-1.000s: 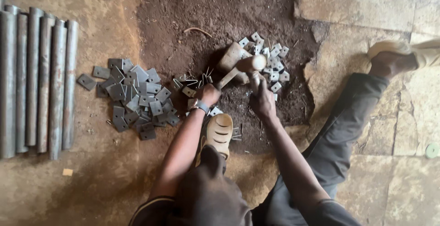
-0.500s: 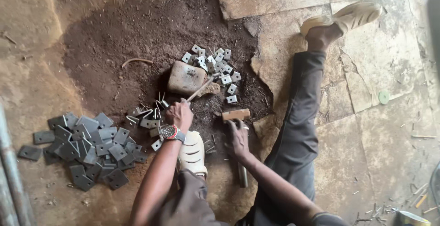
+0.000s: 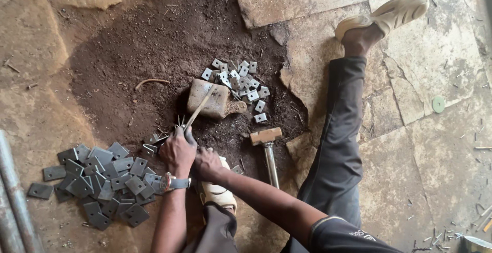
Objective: The person sits on the floor and repeatedly uses a hammer to strike small metal brackets placed on a wooden block. The person picks up brackets from a pile, positions them, and strikes them to separate or shape them, then places the finished pieces aside.
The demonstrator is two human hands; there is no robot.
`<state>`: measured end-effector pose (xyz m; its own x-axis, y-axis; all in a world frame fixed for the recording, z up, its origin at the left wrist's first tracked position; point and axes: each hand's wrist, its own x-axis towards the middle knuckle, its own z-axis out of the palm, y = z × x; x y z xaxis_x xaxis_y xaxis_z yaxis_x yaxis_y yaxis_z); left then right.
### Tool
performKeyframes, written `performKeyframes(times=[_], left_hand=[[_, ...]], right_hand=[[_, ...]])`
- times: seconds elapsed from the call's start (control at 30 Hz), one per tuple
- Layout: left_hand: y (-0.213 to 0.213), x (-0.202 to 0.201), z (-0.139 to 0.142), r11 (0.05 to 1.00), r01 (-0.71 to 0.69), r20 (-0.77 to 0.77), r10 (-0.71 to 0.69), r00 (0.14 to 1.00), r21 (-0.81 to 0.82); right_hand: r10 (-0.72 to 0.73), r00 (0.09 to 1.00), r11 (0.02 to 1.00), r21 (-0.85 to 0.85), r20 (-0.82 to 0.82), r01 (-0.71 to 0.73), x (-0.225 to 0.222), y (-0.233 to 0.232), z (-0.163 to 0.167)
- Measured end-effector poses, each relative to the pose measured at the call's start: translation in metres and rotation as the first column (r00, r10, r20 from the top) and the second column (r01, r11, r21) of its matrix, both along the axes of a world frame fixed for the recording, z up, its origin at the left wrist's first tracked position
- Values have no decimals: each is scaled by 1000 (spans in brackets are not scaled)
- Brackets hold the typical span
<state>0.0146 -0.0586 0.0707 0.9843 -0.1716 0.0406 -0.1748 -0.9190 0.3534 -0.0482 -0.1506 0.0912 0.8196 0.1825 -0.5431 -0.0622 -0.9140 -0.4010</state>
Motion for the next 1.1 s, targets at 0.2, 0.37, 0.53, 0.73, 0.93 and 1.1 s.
performKeyframes(times=[0.2, 0.37, 0.53, 0.73, 0.93, 1.1], left_hand=[[13, -5, 6, 998, -55, -195, 49, 979, -26], [19, -5, 13, 994, -97, -210, 82, 974, -60], [27, -7, 21, 993, -96, -125, 87, 988, -72], [33, -10, 23, 987, -132, -287, 101, 953, -91], [39, -17, 13, 986, -160, -210, 146, 967, -55], [50, -15, -16, 987, -138, -205, 119, 971, -78]], right_hand=[[44, 998, 997, 57, 41, -46, -10, 3, -2], [-395, 902, 768, 601, 175, 220, -5, -24, 6], [-563, 786, 782, 474, 256, 406, 35, -72, 23], [-423, 827, 851, 475, 369, 223, 96, -129, 16], [-363, 678, 869, 495, 639, -2, 119, -136, 1], [-251, 642, 929, 366, 725, -51, 113, -128, 10]])
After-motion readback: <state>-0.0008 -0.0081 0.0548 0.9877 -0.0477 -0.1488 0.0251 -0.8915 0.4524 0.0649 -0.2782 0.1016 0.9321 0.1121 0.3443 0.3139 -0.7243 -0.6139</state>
